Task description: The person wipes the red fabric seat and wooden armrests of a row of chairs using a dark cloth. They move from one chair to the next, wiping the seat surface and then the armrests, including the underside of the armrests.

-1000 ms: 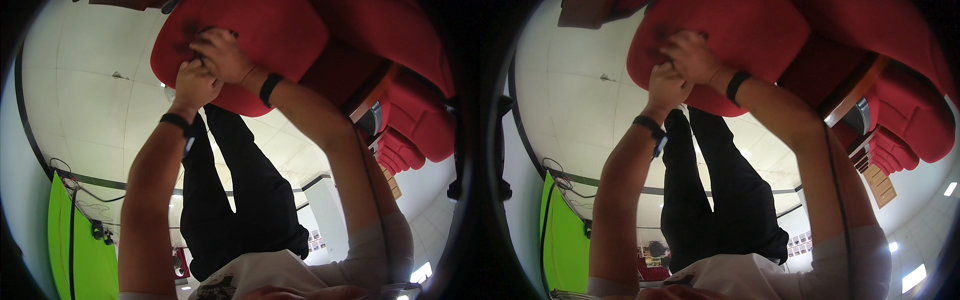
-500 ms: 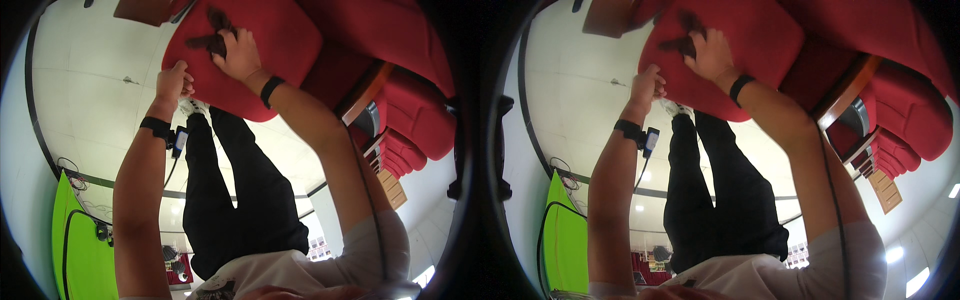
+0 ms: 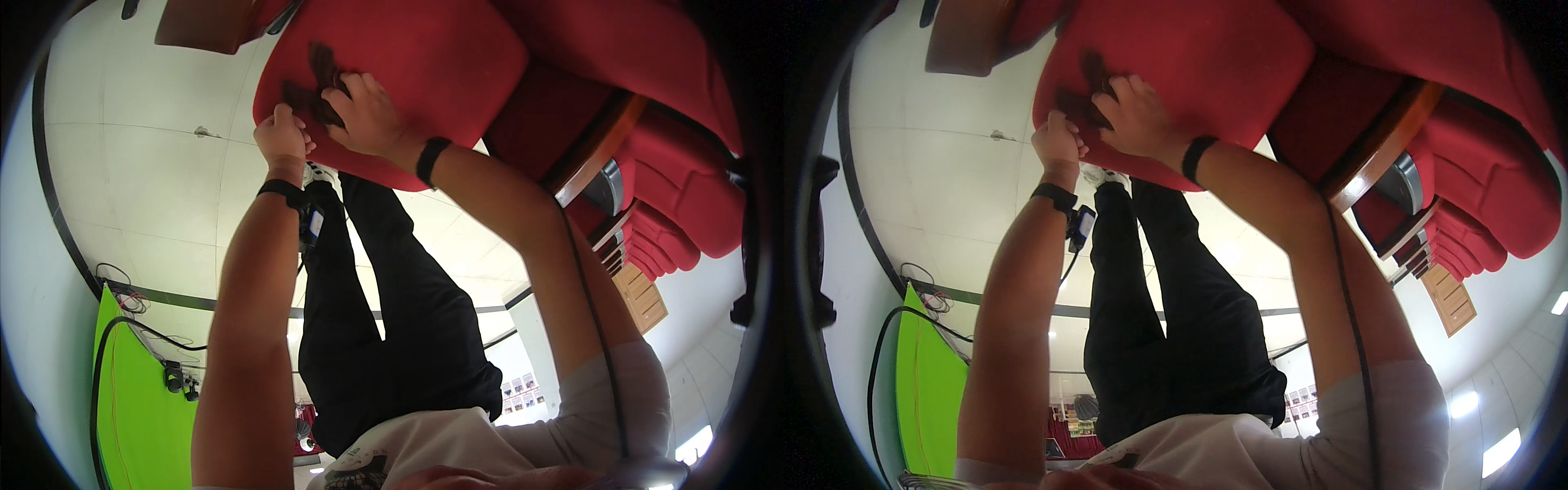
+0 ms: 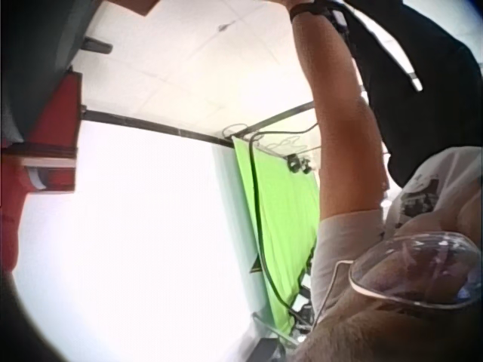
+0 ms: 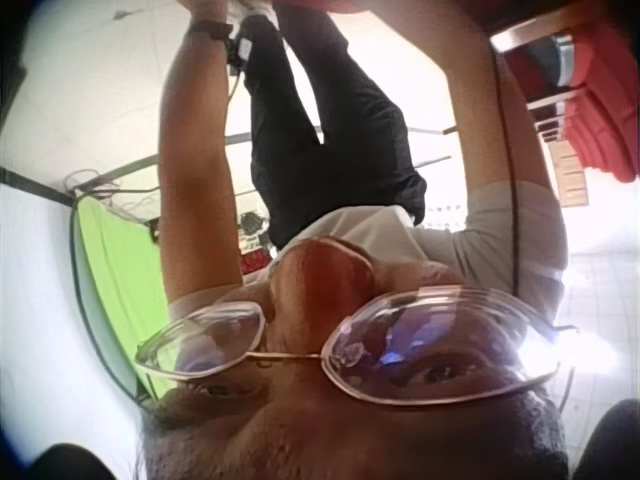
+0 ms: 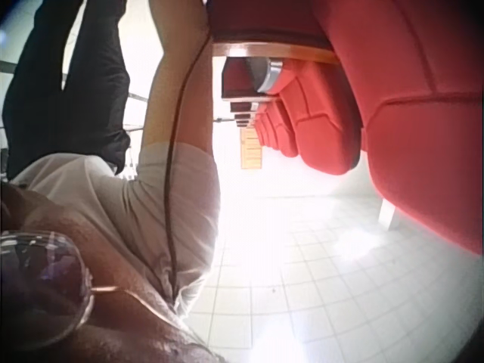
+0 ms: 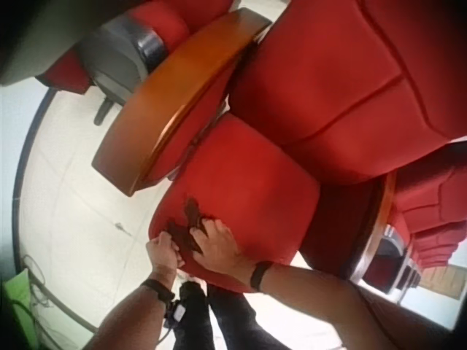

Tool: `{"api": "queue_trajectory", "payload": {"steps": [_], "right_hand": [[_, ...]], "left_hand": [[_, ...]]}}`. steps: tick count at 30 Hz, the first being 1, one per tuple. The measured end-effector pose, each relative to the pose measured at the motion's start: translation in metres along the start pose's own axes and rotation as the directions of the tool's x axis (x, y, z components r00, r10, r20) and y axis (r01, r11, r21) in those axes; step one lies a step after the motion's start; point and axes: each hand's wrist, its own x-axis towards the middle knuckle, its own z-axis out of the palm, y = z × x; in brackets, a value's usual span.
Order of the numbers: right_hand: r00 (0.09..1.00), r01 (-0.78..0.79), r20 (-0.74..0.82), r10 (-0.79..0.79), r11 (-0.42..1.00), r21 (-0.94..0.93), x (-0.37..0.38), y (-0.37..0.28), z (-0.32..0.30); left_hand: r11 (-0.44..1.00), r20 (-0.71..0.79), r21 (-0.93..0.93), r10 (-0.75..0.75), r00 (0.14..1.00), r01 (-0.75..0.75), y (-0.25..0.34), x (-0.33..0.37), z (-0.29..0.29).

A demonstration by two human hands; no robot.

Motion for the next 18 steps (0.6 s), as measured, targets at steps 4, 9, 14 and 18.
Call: {"api": "queue_trajectory", "payload": {"steps": [4, 9, 14, 18], "right_hand": [[0.971, 0.148, 0.218, -0.096, 0.961, -0.235, 0.052, 0.064, -0.045], [0.851, -0.48, -0.388, 0.355, 0.825, -0.298, 0.109, 0.136, -0.063], [0.851, -0.517, -0.269, 0.45, 0.805, -0.29, 0.054, 0.06, -0.012], [0.941, -0.246, 0.232, 0.248, 0.968, -0.042, -0.024, -0.014, -0.013]], "left_hand": [[1.0, 0.017, 0.008, -0.01, 1.0, 0.01, 0.001, 0.002, -0.003], [0.999, 0.007, 0.035, -0.018, 1.0, 0.018, -0.003, 0.009, -0.005], [0.999, 0.001, 0.038, -0.034, 0.999, 0.034, -0.003, 0.009, -0.003], [1.0, 0.022, 0.023, -0.019, 1.0, 0.018, 0.0, 0.009, -0.003]]}}
